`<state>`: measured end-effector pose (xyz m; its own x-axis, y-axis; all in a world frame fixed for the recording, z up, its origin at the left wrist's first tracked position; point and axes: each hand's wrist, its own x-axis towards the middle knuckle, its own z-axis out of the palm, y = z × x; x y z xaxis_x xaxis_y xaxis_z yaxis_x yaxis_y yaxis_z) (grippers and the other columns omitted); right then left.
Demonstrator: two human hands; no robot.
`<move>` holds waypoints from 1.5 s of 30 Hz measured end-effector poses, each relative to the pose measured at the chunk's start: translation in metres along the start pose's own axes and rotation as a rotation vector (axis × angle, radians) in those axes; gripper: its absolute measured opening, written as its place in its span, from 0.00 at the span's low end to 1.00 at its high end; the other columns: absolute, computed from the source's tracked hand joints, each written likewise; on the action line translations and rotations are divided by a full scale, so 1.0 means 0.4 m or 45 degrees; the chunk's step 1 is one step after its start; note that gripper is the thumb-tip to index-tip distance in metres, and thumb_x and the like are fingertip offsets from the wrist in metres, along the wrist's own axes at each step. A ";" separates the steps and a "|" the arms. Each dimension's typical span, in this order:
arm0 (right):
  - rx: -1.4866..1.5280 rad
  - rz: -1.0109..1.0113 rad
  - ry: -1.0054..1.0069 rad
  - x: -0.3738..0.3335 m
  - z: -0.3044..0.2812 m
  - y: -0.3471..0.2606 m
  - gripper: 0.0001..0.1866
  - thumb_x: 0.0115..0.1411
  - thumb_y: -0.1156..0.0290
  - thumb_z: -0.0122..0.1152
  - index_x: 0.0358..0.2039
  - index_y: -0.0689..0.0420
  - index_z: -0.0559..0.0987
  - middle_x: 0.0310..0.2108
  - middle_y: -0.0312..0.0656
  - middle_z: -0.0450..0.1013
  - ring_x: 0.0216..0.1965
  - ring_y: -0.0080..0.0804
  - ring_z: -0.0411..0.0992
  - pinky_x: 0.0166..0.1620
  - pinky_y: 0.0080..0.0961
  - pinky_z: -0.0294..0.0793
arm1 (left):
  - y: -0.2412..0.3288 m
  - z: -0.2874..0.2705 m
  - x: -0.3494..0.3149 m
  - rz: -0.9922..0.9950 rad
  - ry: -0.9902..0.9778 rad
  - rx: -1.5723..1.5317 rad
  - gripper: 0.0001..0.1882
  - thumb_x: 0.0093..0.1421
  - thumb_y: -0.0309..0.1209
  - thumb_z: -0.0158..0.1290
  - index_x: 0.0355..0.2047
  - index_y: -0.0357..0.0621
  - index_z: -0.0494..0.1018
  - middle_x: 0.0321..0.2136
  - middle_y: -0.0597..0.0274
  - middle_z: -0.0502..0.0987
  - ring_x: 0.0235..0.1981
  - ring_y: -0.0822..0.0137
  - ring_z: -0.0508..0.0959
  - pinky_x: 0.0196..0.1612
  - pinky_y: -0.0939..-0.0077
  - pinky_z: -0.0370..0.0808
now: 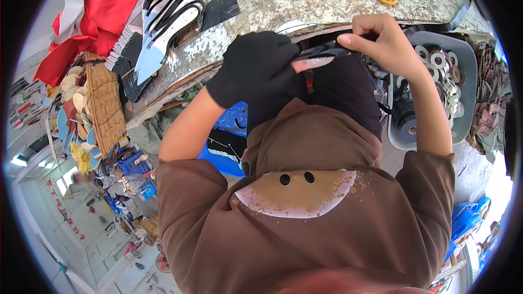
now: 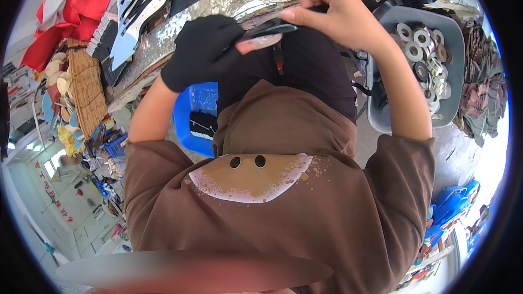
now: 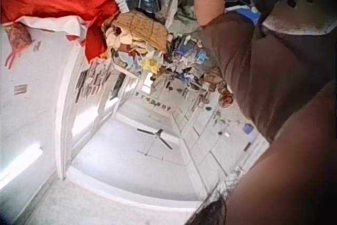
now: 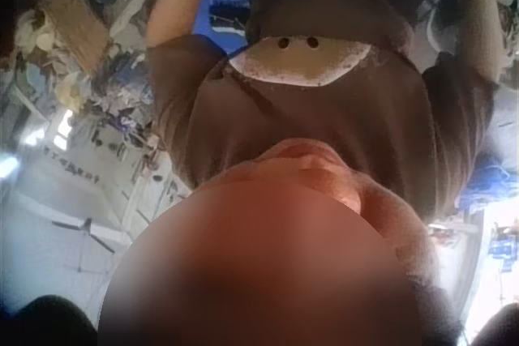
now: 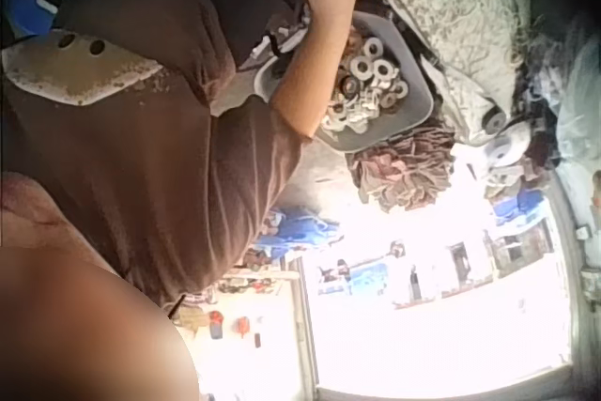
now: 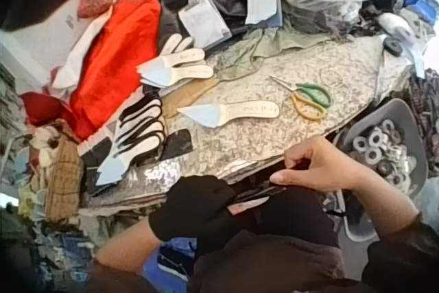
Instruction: The recorder is applying a narrow adhesive tape along the edges of shoe insole components and trimming the tape with scissors.
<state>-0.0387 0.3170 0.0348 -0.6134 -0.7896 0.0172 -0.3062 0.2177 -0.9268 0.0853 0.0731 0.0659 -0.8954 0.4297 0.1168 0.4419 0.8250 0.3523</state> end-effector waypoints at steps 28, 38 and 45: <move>-0.314 -0.600 0.443 0.091 0.348 -0.258 0.05 0.54 0.73 0.64 0.29 0.56 0.76 0.27 0.39 0.67 0.27 0.41 0.72 0.28 0.33 0.71 | 0.108 0.038 -0.145 -0.651 1.508 -1.622 0.18 0.62 0.29 0.55 0.51 0.34 0.73 0.33 0.67 0.76 0.32 0.78 0.74 0.36 0.82 0.72; -0.401 -0.569 0.328 0.021 0.349 -0.147 0.08 0.53 0.70 0.67 0.26 0.56 0.75 0.27 0.39 0.66 0.23 0.42 0.71 0.24 0.35 0.69 | 0.127 0.063 -0.130 -0.934 1.411 -1.694 0.12 0.63 0.34 0.54 0.31 0.35 0.76 0.25 0.63 0.78 0.25 0.74 0.76 0.29 0.79 0.72; -0.639 -0.540 0.057 -0.023 0.306 -0.092 0.08 0.54 0.66 0.65 0.26 0.55 0.76 0.28 0.38 0.67 0.23 0.39 0.73 0.25 0.34 0.72 | 0.142 0.087 -0.115 -0.974 1.199 -1.478 0.12 0.62 0.35 0.55 0.33 0.35 0.76 0.23 0.61 0.78 0.24 0.74 0.77 0.28 0.80 0.72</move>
<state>0.0673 0.2463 0.0227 -0.3911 -0.8436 0.3679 -0.8236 0.1424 -0.5490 0.1536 0.1129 0.0483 -0.7790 -0.6234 -0.0680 0.0320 -0.1478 0.9885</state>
